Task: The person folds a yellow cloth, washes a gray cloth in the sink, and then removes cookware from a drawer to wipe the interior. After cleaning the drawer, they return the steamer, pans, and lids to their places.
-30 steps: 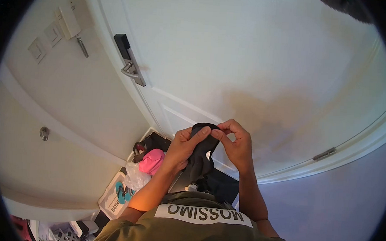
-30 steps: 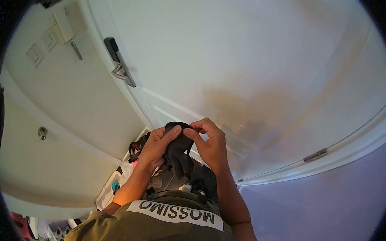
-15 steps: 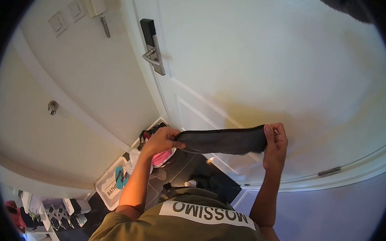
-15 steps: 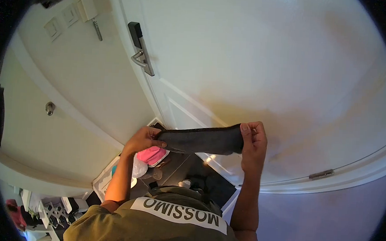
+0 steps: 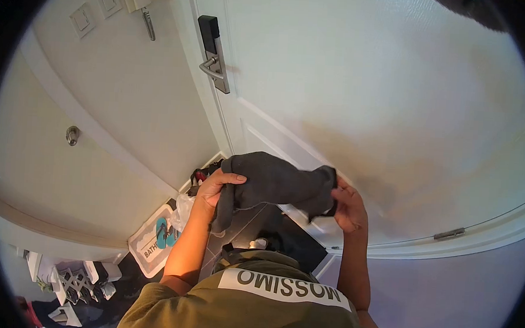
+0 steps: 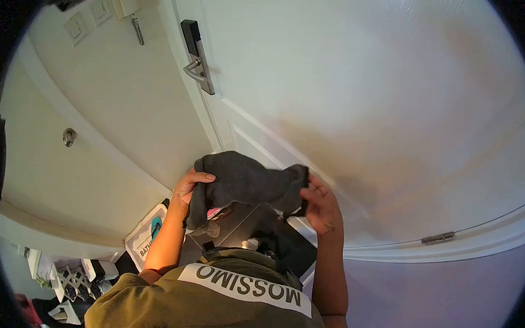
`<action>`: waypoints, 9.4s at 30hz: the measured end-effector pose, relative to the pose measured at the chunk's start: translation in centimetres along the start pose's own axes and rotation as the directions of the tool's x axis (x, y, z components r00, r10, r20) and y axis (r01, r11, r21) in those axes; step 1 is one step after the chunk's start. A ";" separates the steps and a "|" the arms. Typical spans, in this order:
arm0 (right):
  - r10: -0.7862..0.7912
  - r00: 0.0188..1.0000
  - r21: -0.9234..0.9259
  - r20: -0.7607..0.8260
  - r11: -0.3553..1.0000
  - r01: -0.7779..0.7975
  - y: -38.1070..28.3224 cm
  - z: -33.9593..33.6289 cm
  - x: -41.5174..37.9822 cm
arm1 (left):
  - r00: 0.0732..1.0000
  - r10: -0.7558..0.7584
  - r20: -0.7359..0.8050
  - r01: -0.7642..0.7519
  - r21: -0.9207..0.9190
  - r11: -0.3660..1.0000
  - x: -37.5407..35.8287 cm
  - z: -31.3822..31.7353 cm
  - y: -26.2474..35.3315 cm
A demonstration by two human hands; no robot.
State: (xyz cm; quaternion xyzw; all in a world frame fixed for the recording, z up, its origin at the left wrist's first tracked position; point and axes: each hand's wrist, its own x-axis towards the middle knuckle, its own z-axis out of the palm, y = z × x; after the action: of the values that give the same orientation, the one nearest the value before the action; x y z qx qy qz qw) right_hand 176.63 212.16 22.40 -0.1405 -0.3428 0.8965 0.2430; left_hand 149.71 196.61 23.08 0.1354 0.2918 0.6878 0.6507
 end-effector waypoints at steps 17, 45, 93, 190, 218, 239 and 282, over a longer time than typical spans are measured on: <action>-0.174 0.984 -0.060 0.045 0.982 0.177 2.8 1.8 -0.7 | 0.988 -0.123 0.091 0.121 0.025 0.992 2.0 4.3 -3.4; -0.645 0.755 -0.940 0.121 0.170 0.296 1.8 7.2 -0.7 | 0.997 0.055 0.056 -0.065 0.214 0.975 1.7 6.3 -5.2; 0.697 0.278 -0.619 0.661 0.298 0.727 52.8 43.4 -11.8 | 0.242 0.788 -0.566 -0.722 0.437 0.536 -69.0 -13.4 -5.8; 0.208 0.657 -0.637 0.725 0.564 0.525 185.8 173.2 30.3 | 0.237 0.792 -0.562 -0.645 0.519 0.561 -181.4 -119.3 106.7; -0.061 0.933 -0.789 0.356 0.516 0.335 185.5 189.3 85.8 | 0.910 0.313 -0.273 -0.344 -0.071 0.936 -151.4 -154.4 159.4; -0.623 0.780 -0.488 -0.065 -0.662 -0.569 176.9 171.9 125.3 | 0.924 0.005 -0.383 0.096 0.245 0.965 -116.4 -162.1 175.9; -0.953 0.294 -0.986 -0.069 0.020 -0.166 191.7 177.1 123.3 | 0.916 -0.242 0.319 0.324 -0.236 0.916 -103.0 -176.0 164.6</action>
State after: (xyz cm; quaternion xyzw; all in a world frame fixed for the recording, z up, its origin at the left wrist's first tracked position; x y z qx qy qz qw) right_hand -66.42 57.00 9.52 -0.5158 -0.6574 0.1240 0.5352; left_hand -72.21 59.41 -1.55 0.0933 0.1106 0.5934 0.7918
